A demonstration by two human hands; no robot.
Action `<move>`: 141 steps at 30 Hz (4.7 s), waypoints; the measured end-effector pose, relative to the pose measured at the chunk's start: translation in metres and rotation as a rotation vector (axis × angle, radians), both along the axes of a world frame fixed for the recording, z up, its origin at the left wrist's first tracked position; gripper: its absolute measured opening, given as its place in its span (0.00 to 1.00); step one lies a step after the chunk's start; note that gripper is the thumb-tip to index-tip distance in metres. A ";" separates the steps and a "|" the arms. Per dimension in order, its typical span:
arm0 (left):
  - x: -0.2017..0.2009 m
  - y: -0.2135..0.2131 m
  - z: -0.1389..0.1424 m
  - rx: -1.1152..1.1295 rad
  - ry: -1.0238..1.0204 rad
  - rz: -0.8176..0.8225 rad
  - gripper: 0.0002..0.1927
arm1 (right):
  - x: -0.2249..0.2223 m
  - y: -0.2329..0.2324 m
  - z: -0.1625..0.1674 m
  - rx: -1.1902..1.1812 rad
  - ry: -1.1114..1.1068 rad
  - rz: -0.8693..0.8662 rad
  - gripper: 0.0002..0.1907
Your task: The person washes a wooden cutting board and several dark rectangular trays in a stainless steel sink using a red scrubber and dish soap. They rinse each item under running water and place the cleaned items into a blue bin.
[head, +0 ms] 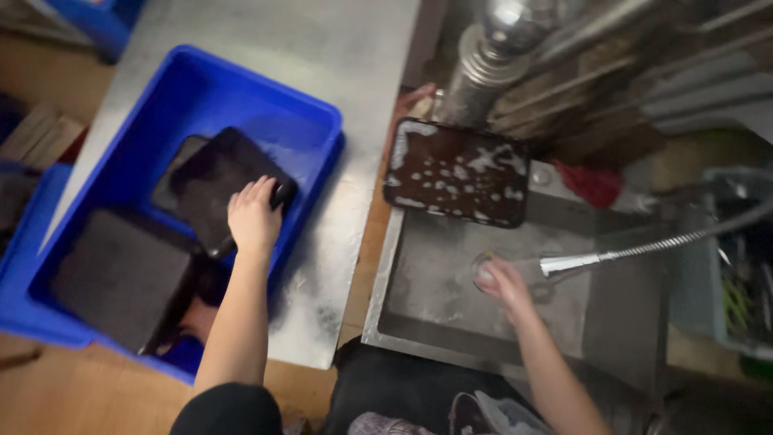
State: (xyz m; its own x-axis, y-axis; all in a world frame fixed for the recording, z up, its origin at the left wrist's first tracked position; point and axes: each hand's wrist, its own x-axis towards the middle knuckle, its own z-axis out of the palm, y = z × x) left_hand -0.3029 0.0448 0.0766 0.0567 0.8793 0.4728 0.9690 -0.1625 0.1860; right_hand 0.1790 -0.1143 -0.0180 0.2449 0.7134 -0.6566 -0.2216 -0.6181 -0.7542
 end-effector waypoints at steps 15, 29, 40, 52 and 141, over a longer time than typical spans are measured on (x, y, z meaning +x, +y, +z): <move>0.208 0.040 -0.049 -0.759 -1.044 -0.115 0.21 | 0.017 0.002 0.000 0.027 0.313 -0.240 0.24; 0.221 -0.188 -0.001 -0.587 -1.528 0.228 0.20 | 0.054 -0.054 -0.027 -0.074 0.515 -0.119 0.26; 0.344 -0.200 -0.092 -0.879 -2.076 0.326 0.24 | 0.048 -0.083 -0.026 0.297 -0.995 0.799 0.33; 0.356 -0.194 -0.111 -1.114 -2.077 0.271 0.20 | 0.048 -0.012 0.008 -0.031 -1.031 0.835 0.40; 0.455 -0.169 -0.103 -1.592 -1.564 -0.276 0.33 | 0.181 -0.125 0.120 -0.171 -0.873 0.114 0.32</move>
State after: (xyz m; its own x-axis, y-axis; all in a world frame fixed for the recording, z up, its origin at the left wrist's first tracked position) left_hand 0.1522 -0.1242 -0.0269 0.6100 0.5069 -0.6091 -0.0374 0.7862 0.6169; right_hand 0.3598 -0.2393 0.1021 0.6401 0.6739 -0.3690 0.4578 -0.7203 -0.5212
